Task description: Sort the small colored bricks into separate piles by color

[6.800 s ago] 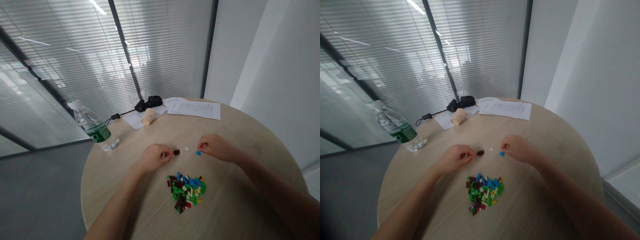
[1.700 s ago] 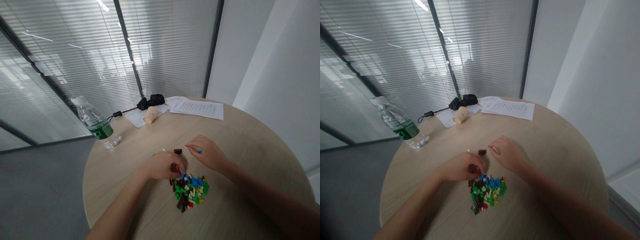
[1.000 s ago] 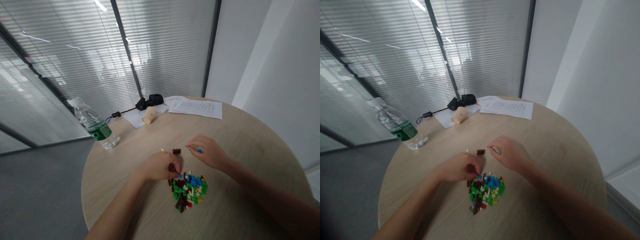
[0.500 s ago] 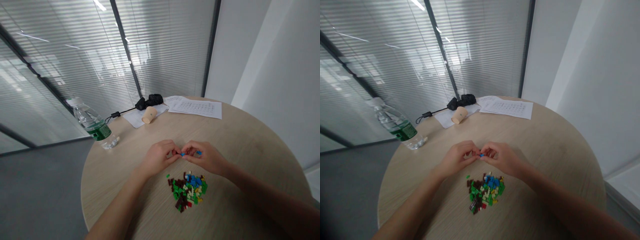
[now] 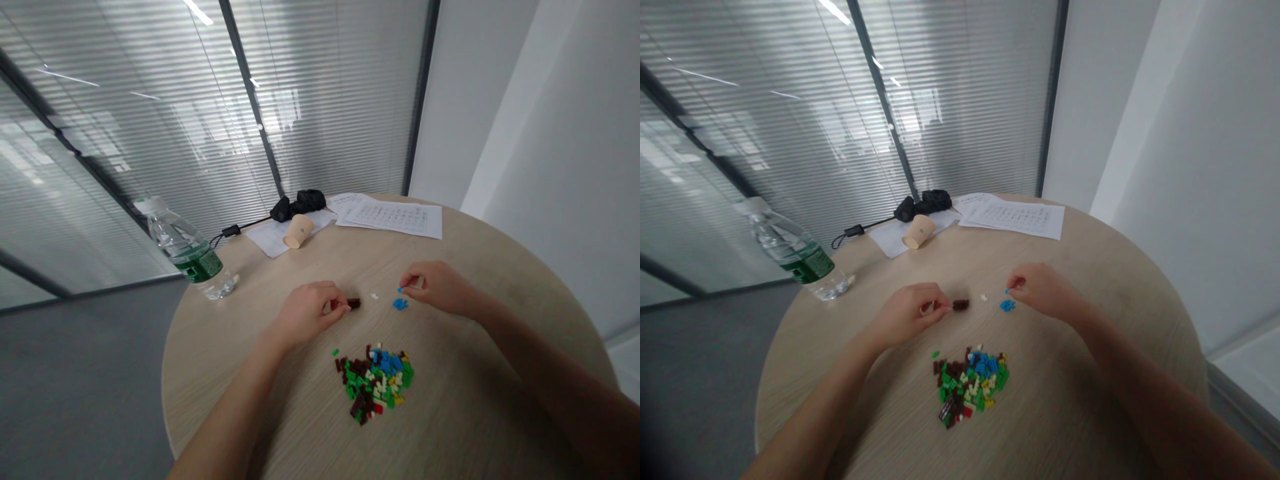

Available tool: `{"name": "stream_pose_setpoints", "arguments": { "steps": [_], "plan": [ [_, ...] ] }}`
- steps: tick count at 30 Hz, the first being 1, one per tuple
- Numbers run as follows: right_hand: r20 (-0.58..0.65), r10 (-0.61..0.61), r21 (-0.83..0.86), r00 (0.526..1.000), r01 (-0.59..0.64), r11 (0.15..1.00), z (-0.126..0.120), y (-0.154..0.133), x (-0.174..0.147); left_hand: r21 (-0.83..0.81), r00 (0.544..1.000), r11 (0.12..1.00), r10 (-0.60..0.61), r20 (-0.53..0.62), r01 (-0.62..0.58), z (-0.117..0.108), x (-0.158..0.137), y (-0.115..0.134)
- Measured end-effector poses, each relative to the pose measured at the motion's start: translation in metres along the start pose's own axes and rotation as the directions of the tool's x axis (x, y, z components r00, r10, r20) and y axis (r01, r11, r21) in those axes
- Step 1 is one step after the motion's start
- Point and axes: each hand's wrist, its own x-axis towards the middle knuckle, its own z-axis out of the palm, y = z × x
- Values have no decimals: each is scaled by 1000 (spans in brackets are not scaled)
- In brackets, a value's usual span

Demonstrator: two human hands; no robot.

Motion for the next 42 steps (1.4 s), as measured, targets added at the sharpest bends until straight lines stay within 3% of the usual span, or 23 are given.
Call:
{"name": "stream_pose_setpoints", "arguments": {
  "steps": [7,14,19,26,32,38,42],
  "plan": [
    [92,-14,-9,996,15,1000,3,-3,-2,-67,990,997,33,137,-24,2,-3,-3],
    [134,-60,5,989,59,998,3,0,-2,-164,924,984,-8,381,76,-5,-8,-4],
    [115,-49,35,992,46,998,5,1,-2,-164,887,975,-58,459,149,-8,-9,-3],
    [-35,-89,4,995,89,996,6,-3,0,-164,893,975,-61,446,149,-5,-8,-3],
    [-249,-159,57,955,178,982,8,-11,0,-30,962,980,-187,197,196,-15,-9,-18],
    [-293,-203,54,934,228,972,10,-13,-1,-52,966,967,-245,87,250,-22,-12,-25],
    [-271,-205,61,940,230,971,11,-14,-1,-38,949,958,-276,151,284,-20,-15,-29]
  ]
}}
